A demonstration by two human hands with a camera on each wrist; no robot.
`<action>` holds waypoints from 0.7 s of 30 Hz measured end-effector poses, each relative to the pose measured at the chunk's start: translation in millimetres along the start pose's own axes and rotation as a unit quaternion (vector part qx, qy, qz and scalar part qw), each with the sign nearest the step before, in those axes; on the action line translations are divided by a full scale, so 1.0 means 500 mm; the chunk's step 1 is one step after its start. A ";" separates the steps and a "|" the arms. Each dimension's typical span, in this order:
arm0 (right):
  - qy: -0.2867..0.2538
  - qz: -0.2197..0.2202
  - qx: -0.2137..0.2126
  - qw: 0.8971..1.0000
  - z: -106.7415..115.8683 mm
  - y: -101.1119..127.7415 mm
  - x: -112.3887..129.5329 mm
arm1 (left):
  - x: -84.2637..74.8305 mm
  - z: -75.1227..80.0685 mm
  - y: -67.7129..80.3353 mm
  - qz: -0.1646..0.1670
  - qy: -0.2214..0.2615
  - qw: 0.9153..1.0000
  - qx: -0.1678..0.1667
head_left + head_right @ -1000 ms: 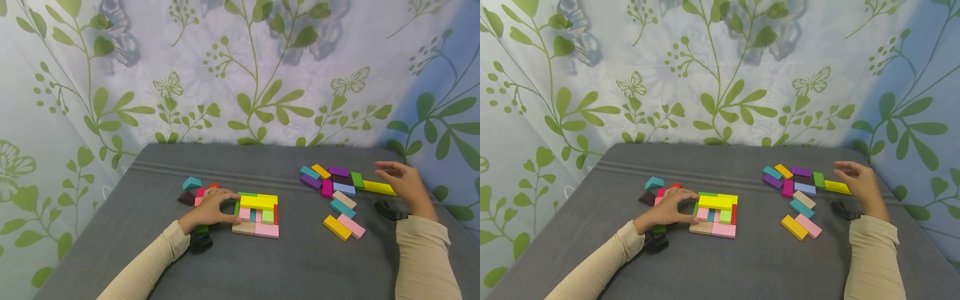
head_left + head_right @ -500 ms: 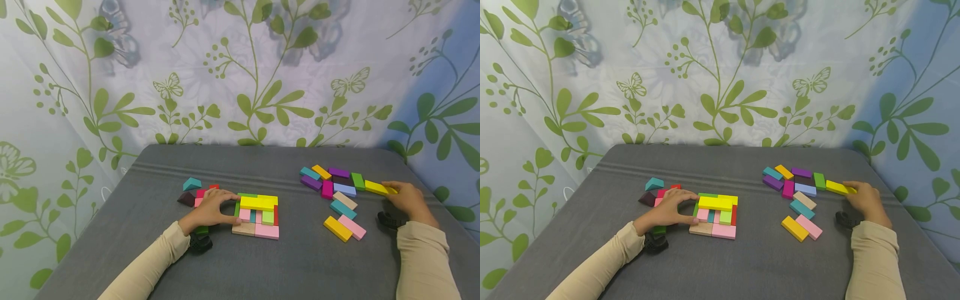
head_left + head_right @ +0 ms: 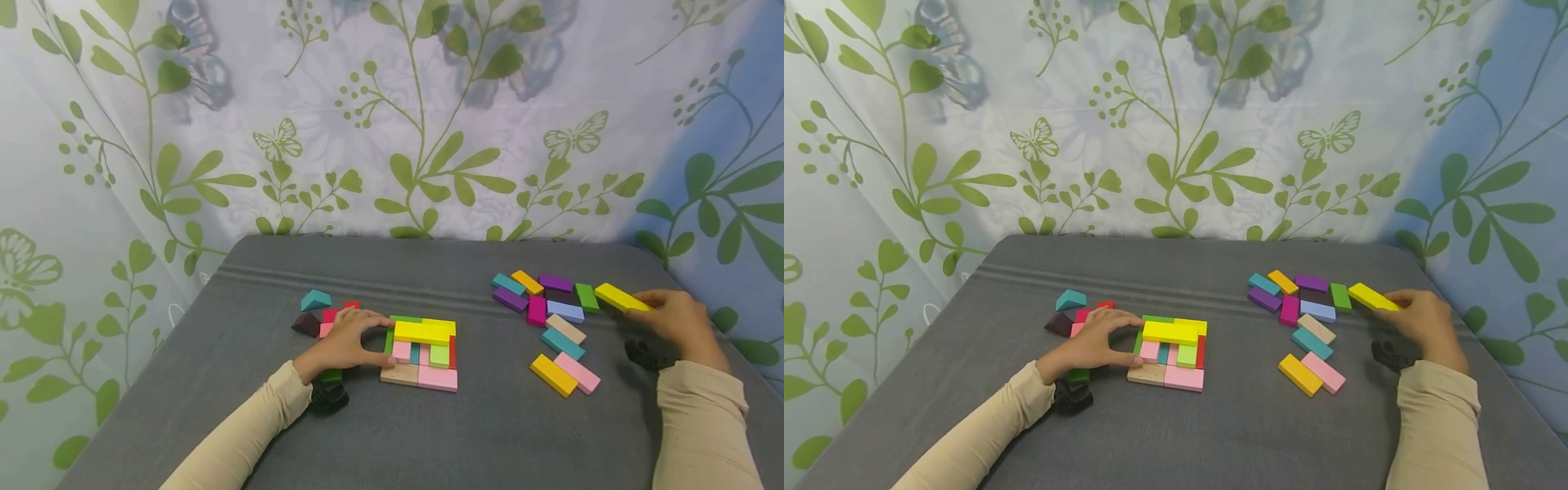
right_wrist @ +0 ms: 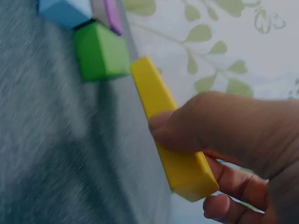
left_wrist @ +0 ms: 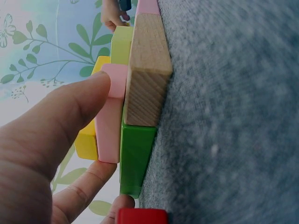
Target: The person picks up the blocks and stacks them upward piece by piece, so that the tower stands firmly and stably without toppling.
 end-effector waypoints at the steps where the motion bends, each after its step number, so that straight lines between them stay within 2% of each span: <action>1: 0.001 0.005 -0.007 1.000 0.002 0.000 0.009 | 0.000 0.000 0.000 0.000 0.000 1.000 0.000; 7: 0.006 0.064 -0.014 0.998 -0.002 -0.004 0.078 | -0.001 0.000 0.000 0.004 -0.006 1.000 0.002; 14: -0.034 0.098 0.008 0.995 -0.040 -0.009 0.150 | -0.002 0.001 0.000 0.003 -0.005 1.000 0.001; 21: -0.079 0.182 0.043 0.979 -0.081 -0.005 0.217 | -0.005 0.003 0.002 0.003 -0.005 1.000 0.001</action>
Point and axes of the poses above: each hand's wrist, its own y-axis away from the middle knuckle, its own z-axis out of the back of the hand, x = y × z, the point moved 7 cm from there along -y, towards the middle knuckle, and after that the axes turned 11 degrees about -y, right-handed, at the moved point
